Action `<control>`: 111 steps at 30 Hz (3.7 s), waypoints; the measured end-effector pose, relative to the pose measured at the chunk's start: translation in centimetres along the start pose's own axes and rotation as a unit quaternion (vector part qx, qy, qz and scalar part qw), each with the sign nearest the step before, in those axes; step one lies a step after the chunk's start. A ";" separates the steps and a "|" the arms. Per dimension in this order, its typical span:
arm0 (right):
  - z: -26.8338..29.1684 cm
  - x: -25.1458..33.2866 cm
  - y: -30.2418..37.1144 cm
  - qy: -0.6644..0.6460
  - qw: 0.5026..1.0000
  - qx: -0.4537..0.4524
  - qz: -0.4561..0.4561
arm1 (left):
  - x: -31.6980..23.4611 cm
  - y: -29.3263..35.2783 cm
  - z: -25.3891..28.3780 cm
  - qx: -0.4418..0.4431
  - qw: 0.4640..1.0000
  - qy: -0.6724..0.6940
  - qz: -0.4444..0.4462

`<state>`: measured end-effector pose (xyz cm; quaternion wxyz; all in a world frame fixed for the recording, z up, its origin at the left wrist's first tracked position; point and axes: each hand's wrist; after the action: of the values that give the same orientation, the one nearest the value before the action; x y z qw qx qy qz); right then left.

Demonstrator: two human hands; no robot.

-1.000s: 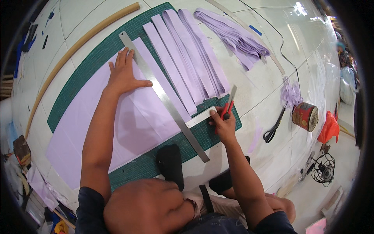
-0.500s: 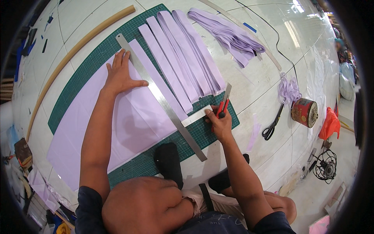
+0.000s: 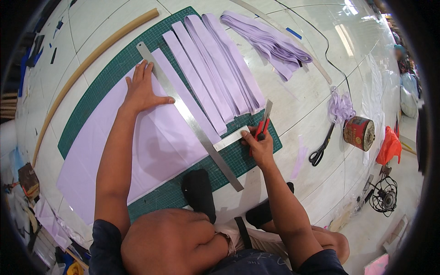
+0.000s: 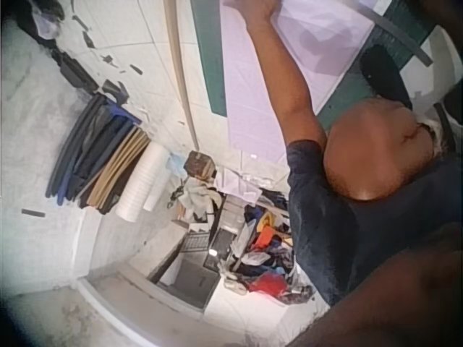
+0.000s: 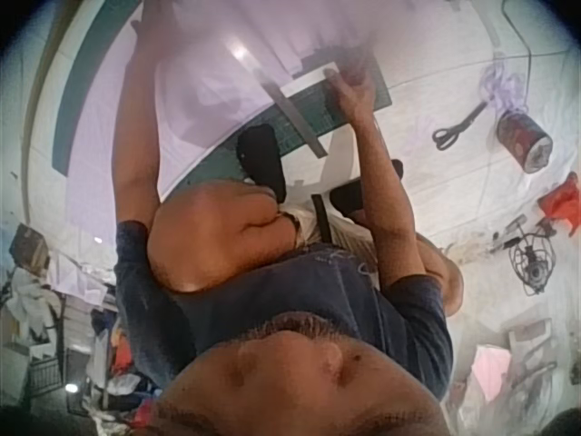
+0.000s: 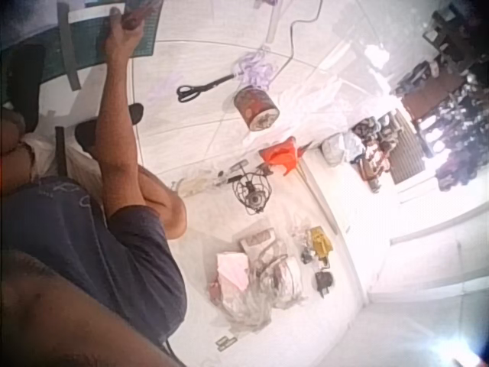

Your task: The person cuts strips of white fabric from a larger piece using a utility knife and a metal ruler on a green cutting mat.

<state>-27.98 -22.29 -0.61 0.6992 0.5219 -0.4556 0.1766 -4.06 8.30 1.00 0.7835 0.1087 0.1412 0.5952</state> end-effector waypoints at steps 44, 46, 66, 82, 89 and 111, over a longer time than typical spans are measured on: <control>-14.4 7.1 -4.0 0.366 0.869 0.174 0.285 | -4.5 2.4 1.0 0.107 0.984 -0.144 0.001; -16.7 7.6 -5.3 0.374 0.867 0.176 0.279 | -4.4 2.4 0.9 0.089 0.986 -0.143 -0.014; -26.1 10.5 -8.6 0.471 0.834 0.189 0.217 | -3.1 2.4 -0.1 0.079 0.987 -0.135 -0.044; -11.5 5.7 2.7 0.549 0.798 0.242 0.063 | -3.6 2.2 1.0 0.077 0.988 -0.133 -0.024; 0.1 -0.1 11.1 0.611 0.752 0.247 0.006 | -3.7 2.3 0.5 0.075 0.990 -0.115 -0.023; -24.2 10.6 -6.8 0.477 0.838 0.164 0.206 | -3.6 2.0 0.0 0.088 0.987 -0.136 -0.013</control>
<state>-6.59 -5.87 3.25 0.6816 0.3745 -0.1264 0.6159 -6.78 5.39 1.99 0.7904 0.2556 0.0866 0.5500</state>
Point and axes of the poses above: each hand's wrist, its own y-axis away from the middle knuckle, its own z-axis out of the back of the hand, x = y × z, and after that the axes turned 5 degrees about -y, right-handed
